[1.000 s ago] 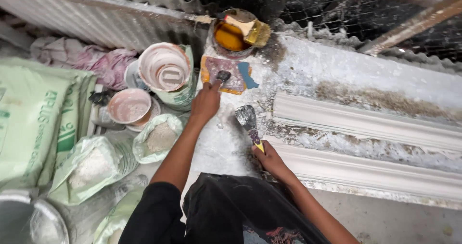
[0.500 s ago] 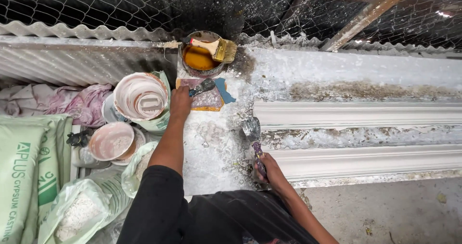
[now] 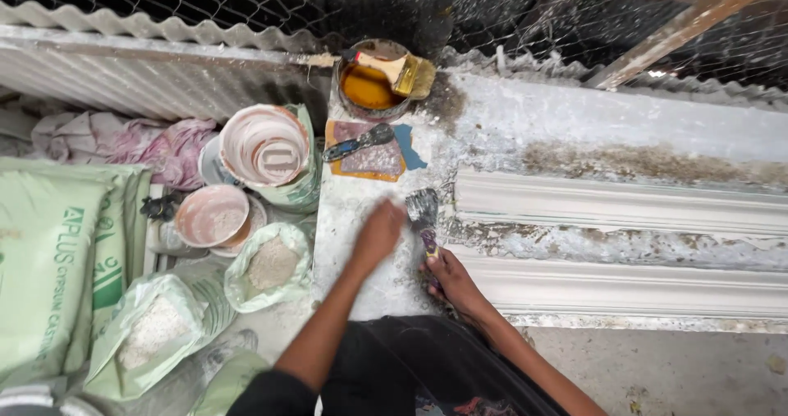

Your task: Repairing and cleaning architectural plaster moldings using scrapers, water, and fresh plaster application.

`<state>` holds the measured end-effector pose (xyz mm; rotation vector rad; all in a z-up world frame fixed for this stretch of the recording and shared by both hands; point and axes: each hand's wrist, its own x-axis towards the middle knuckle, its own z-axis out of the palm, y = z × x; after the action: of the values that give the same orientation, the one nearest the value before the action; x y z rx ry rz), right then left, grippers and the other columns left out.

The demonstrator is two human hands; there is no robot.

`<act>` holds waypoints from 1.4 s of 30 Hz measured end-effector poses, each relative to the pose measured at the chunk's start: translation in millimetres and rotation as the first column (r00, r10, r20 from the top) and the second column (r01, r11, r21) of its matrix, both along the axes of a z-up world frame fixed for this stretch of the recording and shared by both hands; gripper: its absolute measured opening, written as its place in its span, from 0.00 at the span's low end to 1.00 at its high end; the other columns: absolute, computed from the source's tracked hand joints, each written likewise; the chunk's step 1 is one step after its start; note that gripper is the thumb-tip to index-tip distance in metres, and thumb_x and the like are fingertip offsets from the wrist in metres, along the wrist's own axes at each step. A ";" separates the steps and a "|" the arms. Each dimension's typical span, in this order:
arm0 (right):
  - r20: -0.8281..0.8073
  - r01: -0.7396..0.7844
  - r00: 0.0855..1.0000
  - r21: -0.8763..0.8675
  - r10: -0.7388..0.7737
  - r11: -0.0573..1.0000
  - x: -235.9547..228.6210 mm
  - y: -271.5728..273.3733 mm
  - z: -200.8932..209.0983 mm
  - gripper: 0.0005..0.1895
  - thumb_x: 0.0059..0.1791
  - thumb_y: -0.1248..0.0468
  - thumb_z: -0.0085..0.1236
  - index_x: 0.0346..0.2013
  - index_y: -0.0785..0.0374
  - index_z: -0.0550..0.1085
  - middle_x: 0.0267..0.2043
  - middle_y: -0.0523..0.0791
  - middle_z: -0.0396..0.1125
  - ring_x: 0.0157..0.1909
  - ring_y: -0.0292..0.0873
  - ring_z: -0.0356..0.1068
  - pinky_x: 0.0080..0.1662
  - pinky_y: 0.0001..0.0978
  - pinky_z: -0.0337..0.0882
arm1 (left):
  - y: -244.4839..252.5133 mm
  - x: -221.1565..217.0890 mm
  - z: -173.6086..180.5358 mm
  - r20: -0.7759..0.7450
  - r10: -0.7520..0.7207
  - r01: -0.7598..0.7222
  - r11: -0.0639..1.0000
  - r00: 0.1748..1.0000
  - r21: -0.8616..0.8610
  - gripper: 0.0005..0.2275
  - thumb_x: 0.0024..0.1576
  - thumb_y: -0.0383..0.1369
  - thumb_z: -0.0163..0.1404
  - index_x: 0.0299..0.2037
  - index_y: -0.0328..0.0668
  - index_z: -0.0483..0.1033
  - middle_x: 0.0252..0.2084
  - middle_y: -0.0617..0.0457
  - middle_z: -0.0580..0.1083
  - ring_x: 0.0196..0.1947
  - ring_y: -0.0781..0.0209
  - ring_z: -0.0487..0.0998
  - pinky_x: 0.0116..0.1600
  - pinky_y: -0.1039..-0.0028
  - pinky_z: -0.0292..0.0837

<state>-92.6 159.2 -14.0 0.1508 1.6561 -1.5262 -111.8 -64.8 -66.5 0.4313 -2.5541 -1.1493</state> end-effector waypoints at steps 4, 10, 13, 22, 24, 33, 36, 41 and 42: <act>-0.159 -0.346 0.923 0.053 0.350 0.937 9.3 -8.8 -23.3 0.33 0.54 0.52 0.52 0.70 0.60 0.56 0.46 0.45 0.64 0.39 0.37 0.67 0.38 0.28 0.68 | 49.7 86.4 11.8 0.287 -0.283 0.070 0.812 0.915 0.579 0.31 0.66 0.42 0.42 0.74 0.35 0.43 0.46 0.35 0.77 0.45 0.41 0.81 0.50 0.59 0.74; -0.348 -0.706 0.627 0.125 0.697 0.697 15.9 -25.7 -15.2 0.35 0.53 0.56 0.58 0.71 0.60 0.57 0.55 0.47 0.63 0.51 0.42 0.65 0.52 0.32 0.68 | 27.6 137.9 42.7 0.371 -0.026 -0.096 0.947 0.928 0.306 0.29 0.64 0.39 0.43 0.73 0.39 0.50 0.47 0.32 0.76 0.42 0.36 0.81 0.47 0.54 0.76; -0.270 -0.718 0.655 0.068 0.706 0.692 16.2 -28.3 -18.9 0.27 0.56 0.55 0.55 0.68 0.61 0.65 0.50 0.44 0.66 0.48 0.38 0.66 0.51 0.30 0.68 | 22.8 146.9 73.8 0.497 0.075 -0.056 0.997 0.865 -0.053 0.24 0.63 0.37 0.46 0.69 0.45 0.59 0.49 0.34 0.73 0.37 0.33 0.80 0.40 0.50 0.75; -0.108 -0.578 0.811 -0.004 0.575 0.816 10.7 1.7 -34.4 0.22 0.56 0.57 0.48 0.63 0.61 0.69 0.44 0.42 0.70 0.38 0.33 0.67 0.41 0.26 0.68 | 33.6 134.3 44.9 0.541 0.147 0.139 0.881 0.828 -0.452 0.18 0.59 0.35 0.48 0.61 0.48 0.70 0.34 0.44 0.76 0.23 0.47 0.81 0.24 0.59 0.76; -0.069 -0.545 0.837 -0.013 0.543 0.838 8.1 3.4 -31.4 0.22 0.56 0.57 0.46 0.63 0.60 0.68 0.46 0.40 0.70 0.38 0.33 0.67 0.41 0.25 0.69 | 30.8 111.2 40.6 0.522 0.149 0.143 0.867 0.840 -0.477 0.17 0.60 0.33 0.47 0.60 0.48 0.71 0.33 0.44 0.76 0.23 0.47 0.81 0.24 0.60 0.76; -0.093 -0.494 0.863 0.050 0.496 0.868 -7.8 11.0 -26.6 0.20 0.56 0.59 0.48 0.60 0.63 0.70 0.45 0.44 0.70 0.37 0.34 0.68 0.44 0.27 0.71 | 43.1 100.9 53.2 0.526 0.123 0.162 0.871 0.842 -0.463 0.19 0.57 0.28 0.47 0.60 0.40 0.72 0.31 0.41 0.76 0.25 0.47 0.82 0.25 0.61 0.77; -0.092 -0.464 0.877 0.097 0.472 0.881 -6.9 12.6 -30.0 0.20 0.56 0.58 0.46 0.59 0.64 0.70 0.45 0.43 0.71 0.36 0.34 0.67 0.42 0.27 0.70 | 38.6 79.0 48.0 0.508 0.128 0.133 0.885 0.852 -0.447 0.17 0.58 0.28 0.47 0.59 0.42 0.72 0.32 0.40 0.76 0.24 0.47 0.82 0.25 0.60 0.77; -0.115 -0.483 0.869 0.009 0.481 0.875 -2.4 15.2 -40.8 0.20 0.56 0.60 0.46 0.60 0.67 0.68 0.47 0.43 0.70 0.37 0.34 0.69 0.44 0.25 0.71 | 48.8 94.0 49.4 0.483 0.124 0.123 0.885 0.866 -0.448 0.17 0.57 0.27 0.48 0.58 0.39 0.73 0.33 0.40 0.77 0.26 0.47 0.82 0.26 0.62 0.77; -0.117 -0.485 0.868 0.009 0.483 0.874 -2.1 15.6 -40.5 0.20 0.56 0.60 0.46 0.60 0.67 0.68 0.47 0.43 0.70 0.37 0.34 0.69 0.44 0.25 0.71 | 50.1 90.2 49.1 0.482 0.126 0.120 0.886 0.867 -0.449 0.17 0.57 0.27 0.48 0.58 0.39 0.73 0.33 0.40 0.77 0.26 0.47 0.82 0.26 0.62 0.77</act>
<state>-94.8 174.8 -54.6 -0.3520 1.6111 -1.1790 -21.6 -14.7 -17.4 0.6772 -3.1436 -0.3995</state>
